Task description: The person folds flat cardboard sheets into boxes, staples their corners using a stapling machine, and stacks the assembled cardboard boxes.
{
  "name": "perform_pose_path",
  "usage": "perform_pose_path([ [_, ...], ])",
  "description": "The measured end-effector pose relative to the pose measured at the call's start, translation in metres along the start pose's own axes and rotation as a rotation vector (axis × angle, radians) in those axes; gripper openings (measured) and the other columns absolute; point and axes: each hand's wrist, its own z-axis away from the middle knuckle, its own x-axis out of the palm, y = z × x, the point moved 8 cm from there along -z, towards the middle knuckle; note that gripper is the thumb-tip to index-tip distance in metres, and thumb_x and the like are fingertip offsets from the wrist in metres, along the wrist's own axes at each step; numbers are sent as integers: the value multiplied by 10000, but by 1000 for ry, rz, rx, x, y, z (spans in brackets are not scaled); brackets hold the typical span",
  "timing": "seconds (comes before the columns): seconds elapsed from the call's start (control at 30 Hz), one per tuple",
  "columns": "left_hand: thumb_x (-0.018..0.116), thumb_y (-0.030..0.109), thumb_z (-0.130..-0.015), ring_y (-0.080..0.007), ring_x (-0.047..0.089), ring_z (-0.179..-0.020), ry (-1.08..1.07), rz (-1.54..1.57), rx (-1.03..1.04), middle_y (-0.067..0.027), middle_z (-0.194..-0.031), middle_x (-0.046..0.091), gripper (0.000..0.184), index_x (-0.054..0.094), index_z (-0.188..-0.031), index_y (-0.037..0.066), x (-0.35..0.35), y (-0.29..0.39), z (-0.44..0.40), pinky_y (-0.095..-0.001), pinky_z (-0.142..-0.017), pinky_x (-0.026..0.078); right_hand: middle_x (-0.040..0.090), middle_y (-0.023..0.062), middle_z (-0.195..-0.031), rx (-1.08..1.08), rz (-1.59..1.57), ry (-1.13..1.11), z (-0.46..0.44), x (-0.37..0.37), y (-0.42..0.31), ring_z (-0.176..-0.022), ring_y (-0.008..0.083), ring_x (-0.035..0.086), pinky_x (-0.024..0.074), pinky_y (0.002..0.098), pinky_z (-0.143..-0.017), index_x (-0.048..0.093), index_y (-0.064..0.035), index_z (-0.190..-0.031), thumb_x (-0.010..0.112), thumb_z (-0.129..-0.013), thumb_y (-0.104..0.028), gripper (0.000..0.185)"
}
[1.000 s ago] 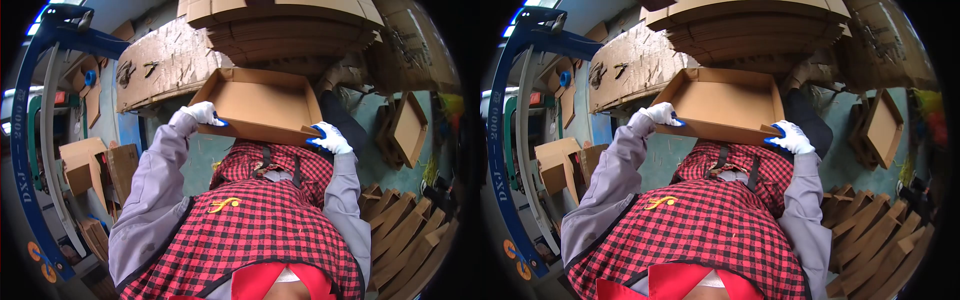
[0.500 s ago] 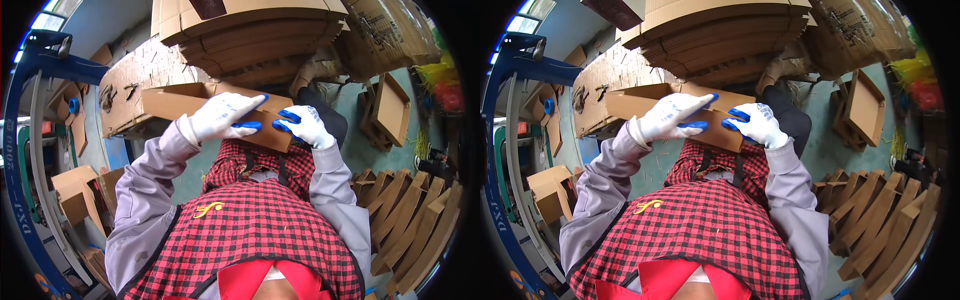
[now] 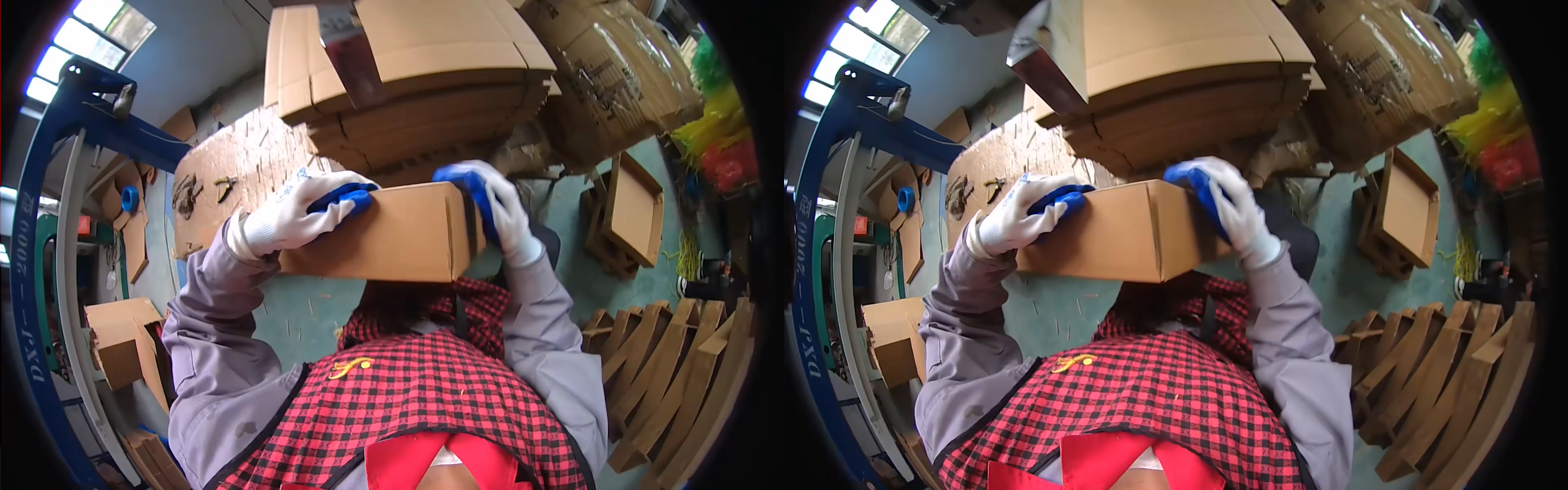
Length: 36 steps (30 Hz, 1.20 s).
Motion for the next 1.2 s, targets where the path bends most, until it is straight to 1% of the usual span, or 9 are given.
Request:
perform_pose_path([
  [0.07, 586, 123, -865, -193, 542, -639, 34, 53, -15, -95, -868, 665, 311, 612, -1142, -16, -16, 7, 3, -273, -619, 471, 651, 82, -965, 454, -203, -203, 24, 19, 33, -764, 143, 516, 418, 260, -716, 653, 24, -1040, 490, -987, -193, 277],
  [0.1, 586, 123, -865, -193, 542, -639, 50, 36, -6, -95, -868, 665, 311, 612, -1142, -16, -22, 9, 4, -273, -619, 471, 651, 82, -965, 431, -201, -212, 22, 21, 26, -764, 143, 516, 418, 260, -716, 653, 24, -1040, 490, -987, -193, 277],
  [0.23, 565, 158, -873, -195, 564, -708, 52, -35, 10, -97, -920, 666, 345, 605, -1172, -11, -45, 12, 7, -270, -648, 480, 626, 100, -1025, 740, -197, -106, 18, 33, 23, -811, 179, 525, 417, 289, -723, 616, 21, -1127, 534, -955, -186, 282],
  [0.27, 565, 158, -873, -195, 564, -708, 76, -49, 25, -97, -920, 666, 345, 605, -1172, -11, -54, 17, 7, -270, -648, 480, 626, 100, -1025, 714, -185, -119, 14, 37, 20, -811, 179, 525, 417, 289, -723, 616, 21, -1127, 534, -955, -186, 282],
  [0.4, 558, 197, -919, -196, 563, -886, 35, -324, -234, -81, -1023, 612, 306, 626, -1166, 30, -89, 22, 6, -263, -819, 460, 628, 135, -1056, 231, 312, -78, -13, 41, -4, -828, 217, 555, 430, 303, -722, 553, 29, -1227, 587, -889, -161, 389],
  [0.6, 511, 219, -868, -211, 607, -798, 211, -364, -284, -93, -993, 635, 363, 604, -1154, 16, -136, 42, -5, -268, -687, 511, 614, 170, -1121, -24, 230, -124, -58, 56, -43, -867, 254, 578, 452, 318, -742, 479, 38, -1307, 598, -837, -108, 507],
  [0.73, 520, 237, -860, -194, 595, -794, 245, -323, -245, -76, -969, 639, 344, 621, -1104, 16, -151, 35, -22, -260, -700, 501, 600, 192, -1169, -464, 562, -75, -77, 66, -82, -900, 295, 590, 468, 357, -785, 494, 44, -1288, 592, -822, -101, 498],
  [0.9, 532, 259, -851, -172, 580, -788, 261, -270, -209, -56, -938, 644, 328, 642, -1042, 16, -163, 23, -43, -250, -716, 489, 597, 194, -1143, -183, 363, -168, -110, 62, -43, -891, 326, 591, 476, 382, -795, 510, 49, -1252, 604, -814, -123, 480],
  [1.2, 553, 299, -833, -133, 554, -778, 280, -204, -132, -20, -883, 652, 325, 680, -930, 17, -194, 1, -69, -232, -745, 466, 599, 196, -1058, -370, 760, -165, -150, 53, -16, -890, 337, 599, 487, 376, -783, 532, 41, -1200, 614, -806, -135, 440],
])
